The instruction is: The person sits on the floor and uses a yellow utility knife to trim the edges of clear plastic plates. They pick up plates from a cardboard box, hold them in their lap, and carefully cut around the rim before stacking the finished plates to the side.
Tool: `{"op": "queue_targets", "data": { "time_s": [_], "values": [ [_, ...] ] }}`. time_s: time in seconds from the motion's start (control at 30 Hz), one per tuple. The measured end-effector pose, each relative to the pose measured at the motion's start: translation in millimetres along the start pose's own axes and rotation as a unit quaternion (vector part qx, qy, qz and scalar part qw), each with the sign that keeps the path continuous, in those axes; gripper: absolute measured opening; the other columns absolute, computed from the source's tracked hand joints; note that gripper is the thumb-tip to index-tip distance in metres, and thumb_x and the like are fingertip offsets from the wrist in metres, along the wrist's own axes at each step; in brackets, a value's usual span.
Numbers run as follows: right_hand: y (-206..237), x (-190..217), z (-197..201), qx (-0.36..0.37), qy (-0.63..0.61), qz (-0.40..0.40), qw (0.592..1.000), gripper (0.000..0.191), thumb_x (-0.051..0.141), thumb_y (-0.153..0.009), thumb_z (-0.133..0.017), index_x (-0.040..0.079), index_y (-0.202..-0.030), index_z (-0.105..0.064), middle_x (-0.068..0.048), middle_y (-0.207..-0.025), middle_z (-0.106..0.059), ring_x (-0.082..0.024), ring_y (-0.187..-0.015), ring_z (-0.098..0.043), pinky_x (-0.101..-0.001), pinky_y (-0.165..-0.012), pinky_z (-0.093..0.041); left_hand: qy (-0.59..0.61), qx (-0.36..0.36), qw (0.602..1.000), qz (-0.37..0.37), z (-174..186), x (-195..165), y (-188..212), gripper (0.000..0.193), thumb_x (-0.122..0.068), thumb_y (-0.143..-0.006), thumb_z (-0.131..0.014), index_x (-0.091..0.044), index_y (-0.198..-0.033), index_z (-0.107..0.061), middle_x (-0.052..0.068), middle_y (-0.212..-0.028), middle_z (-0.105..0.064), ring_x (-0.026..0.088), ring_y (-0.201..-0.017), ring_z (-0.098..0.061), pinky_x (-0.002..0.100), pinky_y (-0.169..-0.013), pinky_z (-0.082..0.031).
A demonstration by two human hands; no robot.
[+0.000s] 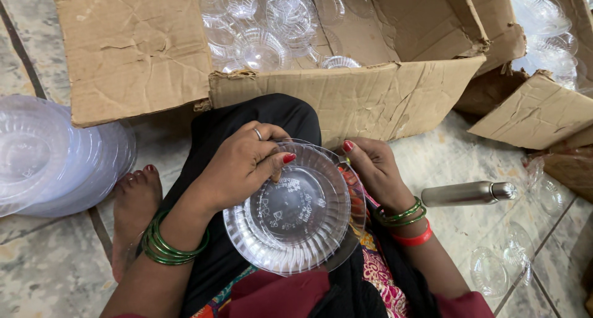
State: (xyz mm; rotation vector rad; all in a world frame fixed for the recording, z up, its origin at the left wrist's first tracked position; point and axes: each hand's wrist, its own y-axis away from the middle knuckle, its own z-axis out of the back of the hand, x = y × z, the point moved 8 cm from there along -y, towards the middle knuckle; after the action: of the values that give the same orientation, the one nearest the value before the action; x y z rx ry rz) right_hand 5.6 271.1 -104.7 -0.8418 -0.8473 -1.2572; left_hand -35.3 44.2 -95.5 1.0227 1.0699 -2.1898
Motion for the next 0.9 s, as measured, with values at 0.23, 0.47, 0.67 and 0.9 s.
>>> {"op": "queue_targets", "data": {
  "time_s": [0.23, 0.47, 0.67, 0.9],
  "values": [
    [0.8, -8.1, -0.8, -0.003, -0.013, -0.015, 1.0, 0.037, 0.025, -0.108, -0.052, -0.004, -0.089, -0.065, -0.001, -0.076, -0.061, -0.006, -0.074, -0.053, -0.0268, -0.066, -0.046, 0.006, 0.004, 1.0, 0.002, -1.5, 2.7, -0.7, 0.027, -0.021, -0.093, -0.067, -0.007, -0.07, -0.073, 0.007, -0.104, -0.073, 0.024, -0.095, -0.063, 0.038, -0.089, -0.049],
    [6.8, -4.0, 3.2, 0.003, 0.027, 0.016, 1.0, 0.035, 0.023, -0.106, -0.052, -0.004, -0.088, -0.063, -0.001, -0.072, -0.06, -0.008, -0.068, -0.054, -0.027, -0.063, -0.046, 0.01, -0.004, 1.0, 0.01, -0.6, 4.4, 0.7, 0.029, -0.021, -0.094, -0.066, -0.007, -0.068, -0.072, 0.006, -0.101, -0.074, 0.023, -0.096, -0.064, 0.038, -0.088, -0.049],
    [4.8, -4.9, 1.2, -0.031, 0.0, 0.006, 0.999, 0.034, 0.022, -0.108, -0.052, -0.005, -0.09, -0.064, -0.004, -0.078, -0.062, -0.009, -0.074, -0.055, -0.0277, -0.067, -0.047, 0.007, 0.002, 1.0, 0.007, -1.7, 4.2, -0.5, 0.029, -0.021, -0.093, -0.066, -0.008, -0.068, -0.072, 0.006, -0.099, -0.075, 0.023, -0.096, -0.064, 0.038, -0.088, -0.049],
    [2.7, -4.5, -3.6, -0.014, -0.03, -0.015, 0.999, 0.035, 0.022, -0.107, -0.051, -0.004, -0.092, -0.067, -0.002, -0.079, -0.066, -0.008, -0.074, -0.057, -0.0269, -0.067, -0.048, 0.003, -0.007, 1.0, -0.005, -0.4, -0.8, -0.2, 0.027, -0.02, -0.092, -0.067, -0.008, -0.069, -0.073, 0.008, -0.103, -0.073, 0.024, -0.096, -0.063, 0.037, -0.086, -0.049]
  ]
}}
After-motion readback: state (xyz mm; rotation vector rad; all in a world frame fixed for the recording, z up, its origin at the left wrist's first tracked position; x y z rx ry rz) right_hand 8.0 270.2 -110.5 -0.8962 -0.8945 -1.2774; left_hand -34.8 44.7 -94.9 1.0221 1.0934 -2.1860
